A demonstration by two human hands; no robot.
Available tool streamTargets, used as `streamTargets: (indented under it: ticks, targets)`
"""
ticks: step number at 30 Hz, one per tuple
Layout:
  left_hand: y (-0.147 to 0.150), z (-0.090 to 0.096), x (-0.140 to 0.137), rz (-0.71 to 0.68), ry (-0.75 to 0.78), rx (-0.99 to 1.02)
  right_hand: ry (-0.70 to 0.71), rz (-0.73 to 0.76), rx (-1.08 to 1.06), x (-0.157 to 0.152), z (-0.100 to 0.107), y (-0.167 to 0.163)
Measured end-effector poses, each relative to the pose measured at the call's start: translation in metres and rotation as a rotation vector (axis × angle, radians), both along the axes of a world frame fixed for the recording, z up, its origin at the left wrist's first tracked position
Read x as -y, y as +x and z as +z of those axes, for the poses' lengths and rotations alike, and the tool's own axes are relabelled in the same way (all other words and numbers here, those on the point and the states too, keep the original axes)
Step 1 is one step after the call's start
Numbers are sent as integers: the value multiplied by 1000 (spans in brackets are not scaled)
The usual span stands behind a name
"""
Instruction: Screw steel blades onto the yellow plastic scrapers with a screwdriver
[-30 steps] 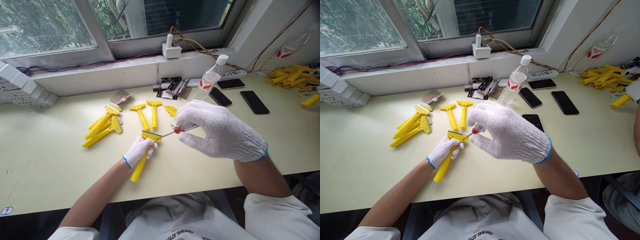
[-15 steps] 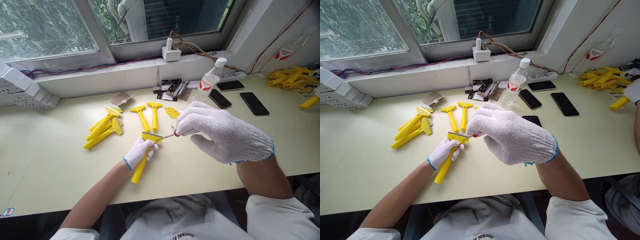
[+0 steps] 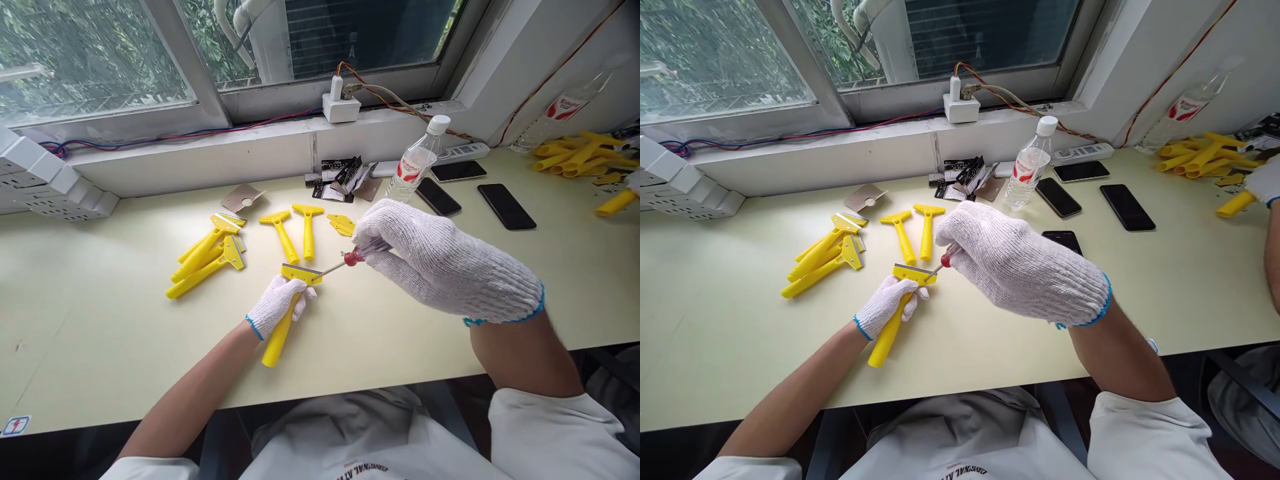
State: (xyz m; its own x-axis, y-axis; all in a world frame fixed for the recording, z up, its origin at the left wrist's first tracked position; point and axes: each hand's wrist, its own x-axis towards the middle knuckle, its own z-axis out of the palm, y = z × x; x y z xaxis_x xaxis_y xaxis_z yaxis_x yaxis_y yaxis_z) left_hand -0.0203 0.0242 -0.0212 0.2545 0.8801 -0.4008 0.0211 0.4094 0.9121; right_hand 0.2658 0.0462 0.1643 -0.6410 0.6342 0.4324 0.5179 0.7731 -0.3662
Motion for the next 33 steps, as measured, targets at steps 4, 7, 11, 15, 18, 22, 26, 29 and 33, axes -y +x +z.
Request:
streamTargets:
  ticks: [4,7,11,15,18,22,26,29,33]
  targets:
    - [3,5,0,12,1,-10,-85,-33,-34,1,1,-2]
    - [3,5,1,17,15,-10,-51,-272,62,0,-3,-4]
    - [1,0,2,17,21,-10,68,-342,194,-3,-5,0]
    - [0,-1,1,13,12,-7,83,27,66,-3,1,6]
    - [1,1,1,10,19,-14,25,233,-52,-2,4,5]
    - [2,5,1,1,40,-21,-11,135,-114,2,-3,-5]
    - [1,6,1,19,28,-17,42,-367,63,3,-10,-12]
    - [1,5,1,16,9,-21,42,-329,129,3,-8,-9]
    - [1,4,1,3,34,-18,6,-39,-44,4,0,-4]
